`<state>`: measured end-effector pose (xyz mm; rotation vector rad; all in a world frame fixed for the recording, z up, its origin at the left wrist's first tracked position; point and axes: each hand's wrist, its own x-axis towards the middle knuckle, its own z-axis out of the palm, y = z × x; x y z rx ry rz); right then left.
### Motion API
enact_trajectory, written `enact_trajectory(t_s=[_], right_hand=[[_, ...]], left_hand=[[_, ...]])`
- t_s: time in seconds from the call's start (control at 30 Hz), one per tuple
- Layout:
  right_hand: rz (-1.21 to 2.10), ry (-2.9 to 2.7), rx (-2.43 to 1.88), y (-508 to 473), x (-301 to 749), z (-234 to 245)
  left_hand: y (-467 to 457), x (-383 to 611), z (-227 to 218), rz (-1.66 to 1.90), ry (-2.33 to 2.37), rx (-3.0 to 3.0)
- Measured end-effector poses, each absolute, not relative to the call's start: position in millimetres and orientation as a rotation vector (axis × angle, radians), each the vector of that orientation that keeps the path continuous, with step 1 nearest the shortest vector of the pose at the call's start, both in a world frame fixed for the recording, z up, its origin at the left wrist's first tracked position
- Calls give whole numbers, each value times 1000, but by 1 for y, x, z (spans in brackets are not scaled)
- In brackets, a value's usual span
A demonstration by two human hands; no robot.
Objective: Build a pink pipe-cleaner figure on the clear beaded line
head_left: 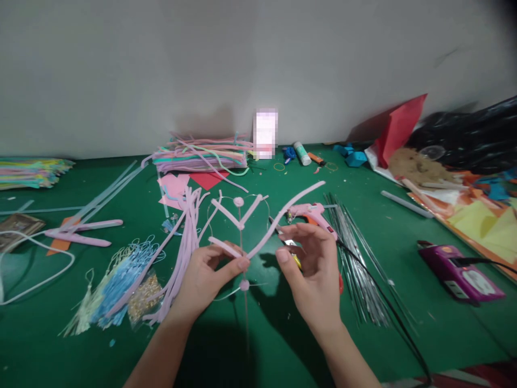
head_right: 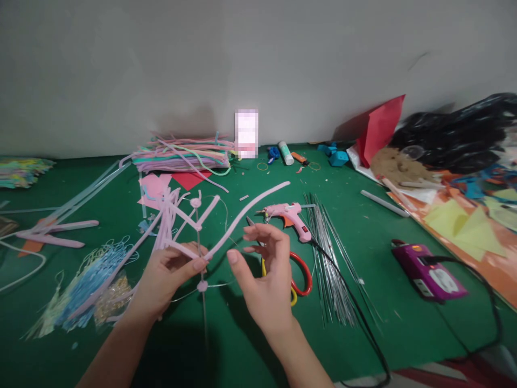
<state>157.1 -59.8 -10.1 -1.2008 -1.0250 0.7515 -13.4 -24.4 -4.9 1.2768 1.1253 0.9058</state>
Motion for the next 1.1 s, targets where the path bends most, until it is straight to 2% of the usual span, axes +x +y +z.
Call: enact_trajectory(t_s=[0.1, 0.17, 0.27, 0.4, 0.5, 0.7, 0.87, 1.1], right_hand=[[724, -973, -1315, -60, 163, -8], [849, -917, -1349, -60, 167, -4], [1219, -758, -1198, -57, 170, 3], [1785, -577, -863, -53, 171, 13], [1950, -507, -694, -56, 170, 16], [1924, -532, -499, -77, 160, -3], [1580, -642, -910, -83, 138, -8], [1517, -499, -1075, -74, 134, -13]], left_hand=[[-25, -21, 14, 965, 1359, 1516], [-25, -27, 32, 1062, 1440, 1810], [-25, -32, 56, 1151, 1374, 2451], [-27, -25, 65, 1035, 1177, 3275], [-30, -17, 56, 1036, 1042, 3504], [-30, -10, 32, 1110, 1132, 3506], [-31, 0, 22, 1110, 1223, 3432], [-35, 1, 17, 982, 1175, 3350]])
